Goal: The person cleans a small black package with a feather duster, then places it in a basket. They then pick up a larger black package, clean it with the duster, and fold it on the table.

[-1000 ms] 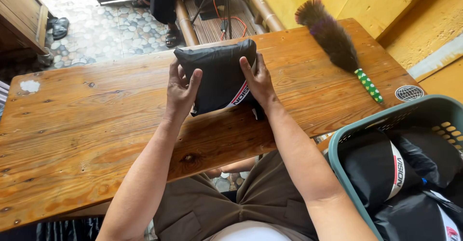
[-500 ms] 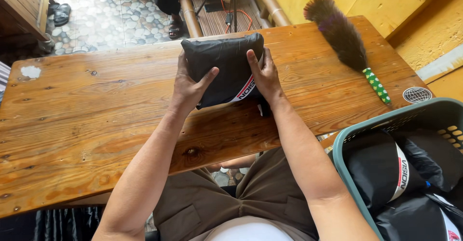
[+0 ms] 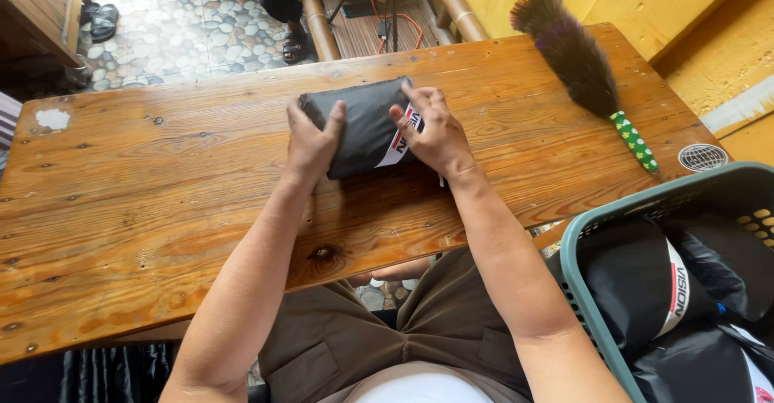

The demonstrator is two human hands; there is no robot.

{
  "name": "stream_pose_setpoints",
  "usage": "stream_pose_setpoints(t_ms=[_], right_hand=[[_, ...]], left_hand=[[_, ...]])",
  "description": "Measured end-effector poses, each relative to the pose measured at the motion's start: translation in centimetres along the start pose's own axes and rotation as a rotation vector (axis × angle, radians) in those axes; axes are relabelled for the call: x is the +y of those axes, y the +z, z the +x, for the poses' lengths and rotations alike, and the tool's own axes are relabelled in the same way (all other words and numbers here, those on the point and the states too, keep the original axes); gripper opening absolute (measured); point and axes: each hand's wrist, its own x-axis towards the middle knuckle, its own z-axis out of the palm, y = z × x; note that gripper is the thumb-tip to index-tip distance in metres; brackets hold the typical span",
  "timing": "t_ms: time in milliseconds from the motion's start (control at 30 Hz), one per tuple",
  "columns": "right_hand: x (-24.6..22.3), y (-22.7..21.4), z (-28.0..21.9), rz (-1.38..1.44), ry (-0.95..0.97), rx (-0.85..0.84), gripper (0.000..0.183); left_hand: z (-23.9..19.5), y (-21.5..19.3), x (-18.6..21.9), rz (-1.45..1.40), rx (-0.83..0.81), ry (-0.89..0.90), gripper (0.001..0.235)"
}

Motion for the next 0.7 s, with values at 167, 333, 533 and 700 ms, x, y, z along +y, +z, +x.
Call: stream_pose_setpoints(t_ms=[167,333,533,700], right_hand=[[1.2,1.3,0.4,-0.183,0.109,0.044,0.085],[3.4,1.9,1.2,-0.216,0.213,0.116,0.087],[3.1,1.1,1.1,-0.137,0.231,0.081,0.082],[4.0,1.4,1.5,-0.126,0.236,0.097,0.079]], left_hand=[[0.8,-0.3,-1.7,0.046,0.034,0.057,0.098],[1.9,-0.8,-2.8,0.067,0.101,0.0,0.085],[1.6,-0.6,-2.4,-0.098,0.064,-0.071,0.072],[1.1,-0.8,-1.7,-0.22,0.028,-0.074,0.059]])
